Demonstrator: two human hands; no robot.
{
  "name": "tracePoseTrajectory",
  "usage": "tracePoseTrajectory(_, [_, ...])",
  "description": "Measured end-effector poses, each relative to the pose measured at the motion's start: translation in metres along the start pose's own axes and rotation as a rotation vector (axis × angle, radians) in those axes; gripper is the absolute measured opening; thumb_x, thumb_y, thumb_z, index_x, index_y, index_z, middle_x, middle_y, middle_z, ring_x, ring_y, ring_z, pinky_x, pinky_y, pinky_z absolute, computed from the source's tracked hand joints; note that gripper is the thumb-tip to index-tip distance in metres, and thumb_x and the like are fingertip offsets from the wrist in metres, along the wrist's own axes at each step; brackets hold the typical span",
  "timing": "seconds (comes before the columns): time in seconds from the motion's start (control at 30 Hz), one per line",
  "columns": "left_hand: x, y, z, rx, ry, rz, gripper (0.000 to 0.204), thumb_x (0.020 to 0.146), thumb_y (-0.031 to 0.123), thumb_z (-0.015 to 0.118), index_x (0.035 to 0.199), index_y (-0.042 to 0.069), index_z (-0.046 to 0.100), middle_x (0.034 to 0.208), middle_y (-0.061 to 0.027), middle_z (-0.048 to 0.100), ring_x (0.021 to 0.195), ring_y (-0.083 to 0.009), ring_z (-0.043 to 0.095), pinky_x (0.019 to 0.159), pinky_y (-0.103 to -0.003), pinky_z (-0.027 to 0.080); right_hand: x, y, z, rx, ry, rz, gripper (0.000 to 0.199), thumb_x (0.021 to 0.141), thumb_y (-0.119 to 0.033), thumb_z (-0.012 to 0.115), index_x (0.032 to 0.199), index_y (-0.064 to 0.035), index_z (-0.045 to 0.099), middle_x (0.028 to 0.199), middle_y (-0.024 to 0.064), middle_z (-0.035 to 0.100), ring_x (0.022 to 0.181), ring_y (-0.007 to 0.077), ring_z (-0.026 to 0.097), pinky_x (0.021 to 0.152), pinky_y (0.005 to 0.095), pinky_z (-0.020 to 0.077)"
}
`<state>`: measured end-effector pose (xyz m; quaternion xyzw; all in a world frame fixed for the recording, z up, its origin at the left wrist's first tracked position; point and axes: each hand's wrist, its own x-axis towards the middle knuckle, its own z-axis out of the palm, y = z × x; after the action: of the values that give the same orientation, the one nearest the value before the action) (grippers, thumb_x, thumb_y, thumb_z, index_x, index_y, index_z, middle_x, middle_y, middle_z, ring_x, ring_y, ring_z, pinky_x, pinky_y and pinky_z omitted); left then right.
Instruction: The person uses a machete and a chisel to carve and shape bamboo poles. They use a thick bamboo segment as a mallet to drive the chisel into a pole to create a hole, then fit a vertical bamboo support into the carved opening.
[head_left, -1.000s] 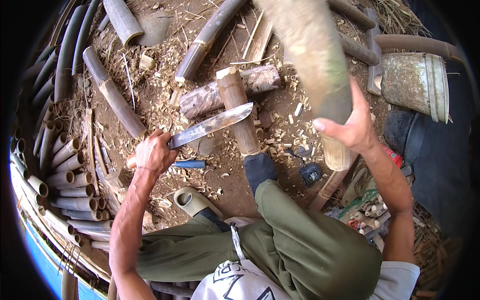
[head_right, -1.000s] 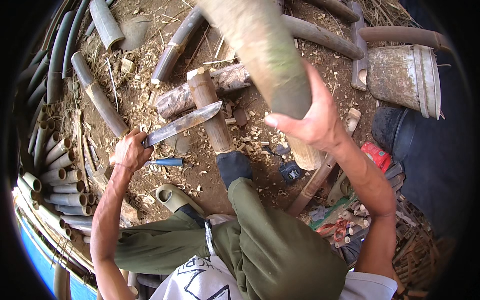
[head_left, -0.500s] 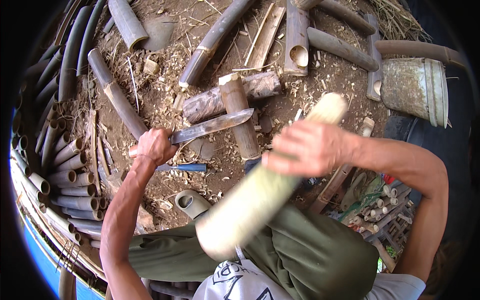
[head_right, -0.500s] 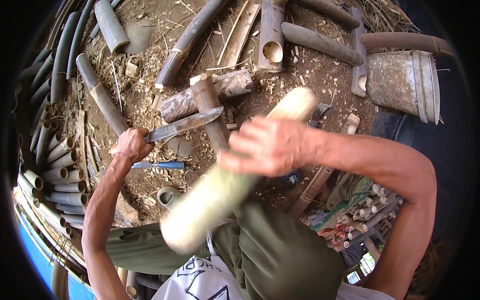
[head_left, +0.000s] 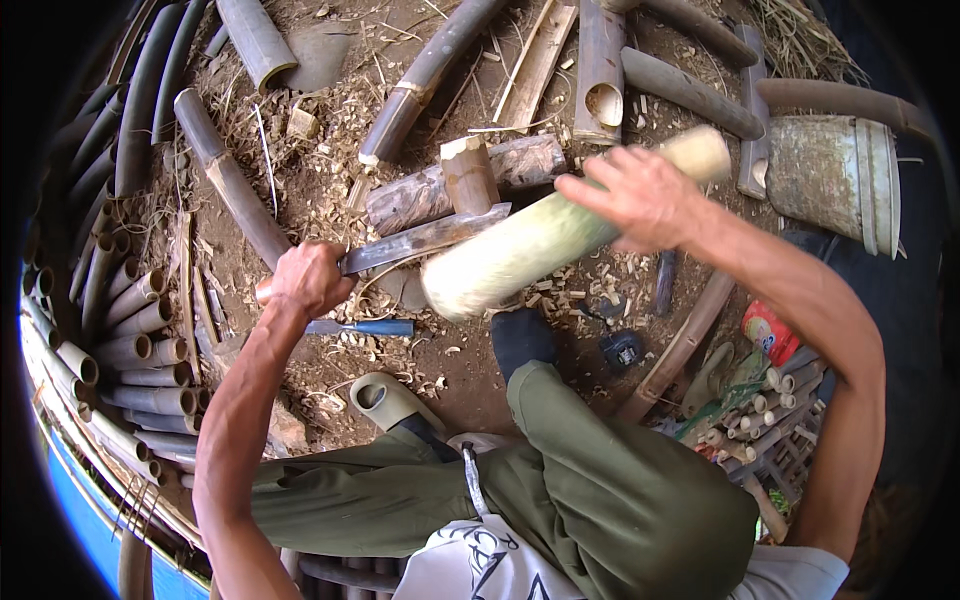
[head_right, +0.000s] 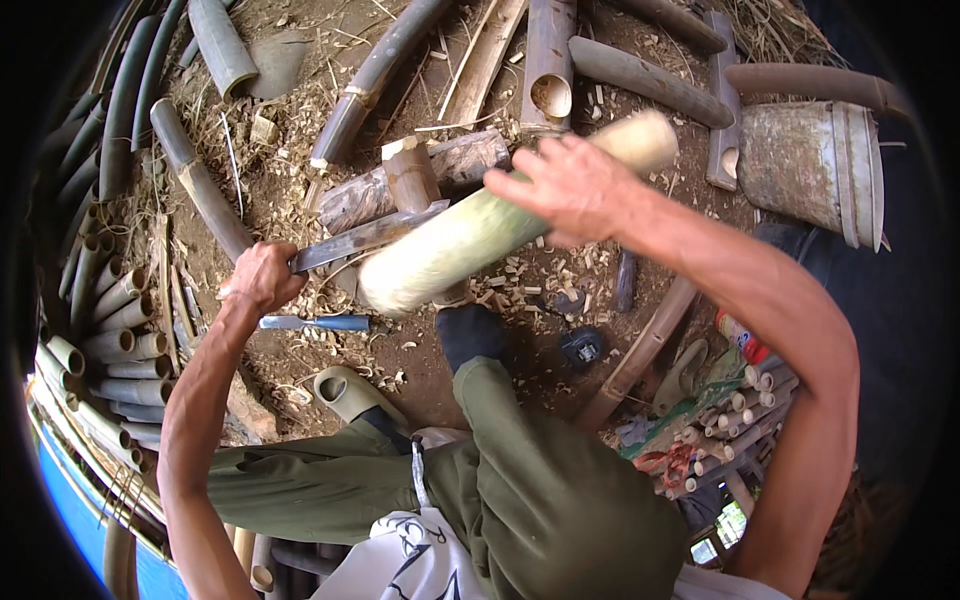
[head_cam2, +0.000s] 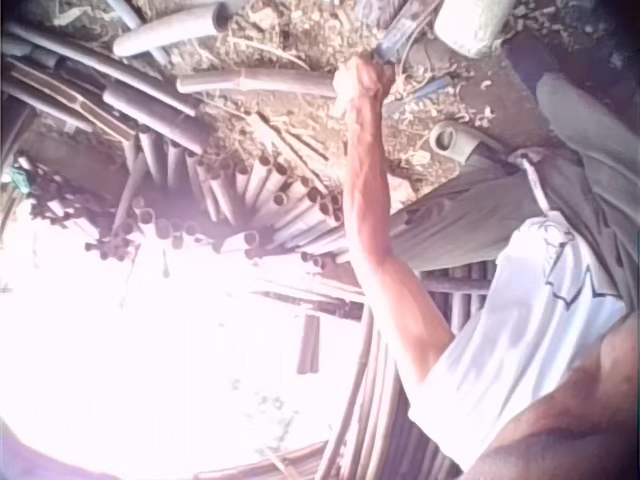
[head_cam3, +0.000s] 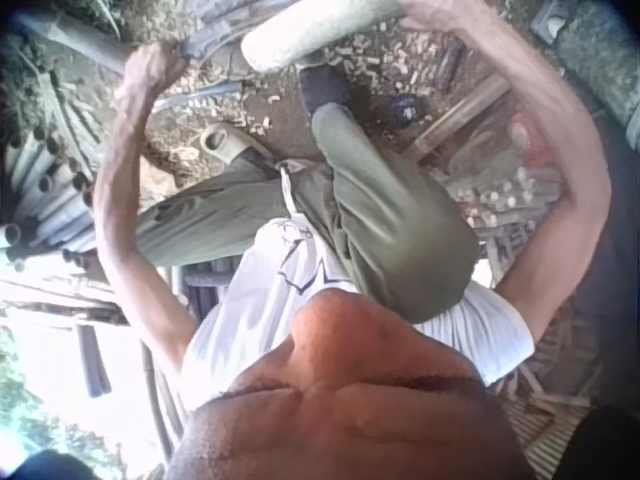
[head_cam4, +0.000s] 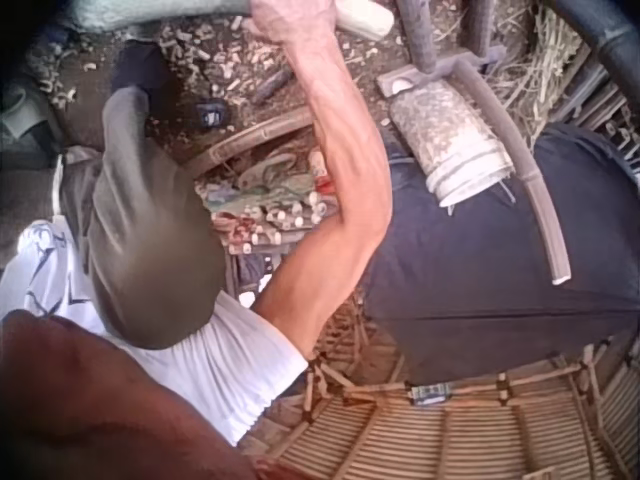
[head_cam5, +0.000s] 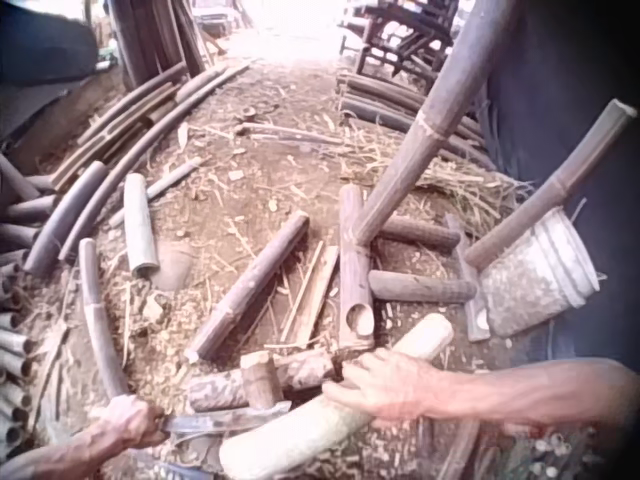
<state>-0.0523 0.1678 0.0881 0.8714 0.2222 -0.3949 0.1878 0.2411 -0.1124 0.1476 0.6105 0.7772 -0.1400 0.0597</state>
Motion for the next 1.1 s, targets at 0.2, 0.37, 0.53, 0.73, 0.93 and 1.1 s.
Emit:
tracePoseTrajectory(0.2, [0.003, -0.008, 0.007, 0.002, 0.12, 0.092, 0.02, 0.073, 0.02, 0.066, 0.083, 0.003, 0.069, 0.084, -0.0178, 0.069, 0.077, -0.035, 0.068, 0.077, -0.046, 0.054, -0.011, -0.085, -0.019, 0.347, 0.413, -0.321, 0.049, 0.079, -0.017, 0.071, 0.125, -0.0124, 0.054, 0.086, 0.0071, 0.061, 0.072, 0.0206, 0.065, 0.055, 0.0317, 0.0584])
tracePoseTrajectory(0.37, [0.0, -0.007, 0.011, -0.035, 0.147, 0.102, 0.02, 0.073, 0.019, 0.066, 0.084, 0.003, 0.068, 0.088, -0.0178, 0.068, 0.078, -0.036, 0.067, 0.078, -0.047, 0.054, -0.008, -0.01, 0.0, 0.002, 0.092, 0.061, 0.069, 0.063, -0.022, 0.082, 0.125, -0.0136, 0.054, 0.09, 0.0085, 0.061, 0.071, 0.0212, 0.062, 0.058, 0.0304, 0.0567])
tracePoseTrajectory(0.53, [0.005, -0.012, 0.015, -0.008, 0.144, 0.097, 0.021, 0.074, 0.022, 0.066, 0.085, 0.003, 0.067, 0.088, -0.0162, 0.068, 0.078, -0.0351, 0.067, 0.078, -0.046, 0.054, -0.013, -0.064, -0.014, 0.355, 0.395, -0.289, 0.049, 0.076, -0.02, 0.073, 0.122, -0.01, 0.058, 0.09, 0.008, 0.063, 0.072, 0.0218, 0.065, 0.059, 0.0313, 0.0574])
tracePoseTrajectory(0.73, [0.006, -0.015, 0.019, -0.003, 0.254, 0.123, 0.016, 0.076, 0.019, 0.066, 0.081, 0.004, 0.062, 0.088, -0.0119, 0.065, 0.074, -0.0315, 0.066, 0.072, -0.047, 0.055, -0.035, -0.009, 0.002, -0.035, 0.014, 0.147, 0.091, 0.053, -0.029, 0.091, 0.132, -0.0101, 0.05, 0.105, 0.0123, 0.06, 0.086, 0.0256, 0.062, 0.068, 0.0368, 0.0561])
tracePoseTrajectory(0.93, [-0.011, -0.002, 0.058, 0.072, 0.849, 0.173, 0.041, 0.075, 0.035, 0.077, 0.101, 0.009, 0.059, 0.096, -0.0108, 0.06, 0.084, -0.0258, 0.062, 0.082, -0.042, 0.05, -0.067, -0.088, -0.012, 0.466, 0.213, 0.041, 0.089, 0.047, -0.035, 0.085, 0.127, -0.0085, 0.057, 0.101, 0.0119, 0.061, 0.08, 0.0252, 0.062, 0.063, 0.0379, 0.0538])
tracePoseTrajectory(1.1, [0.006, -0.044, 0.05, -0.232, 0.409, 0.147, 0.071, 0.084, 0.079, 0.043, 0.085, 0.012, 0.066, 0.058, -0.0015, 0.058, 0.047, -0.015, 0.054, 0.044, -0.038, 0.047, -0.097, -0.111, -0.016, 0.759, 0.074, 0.285, 0.079, 0.056, -0.026, 0.083, 0.126, -0.0016, 0.055, 0.108, 0.0161, 0.061, 0.09, 0.0322, 0.063, 0.08, 0.0396, 0.0535])
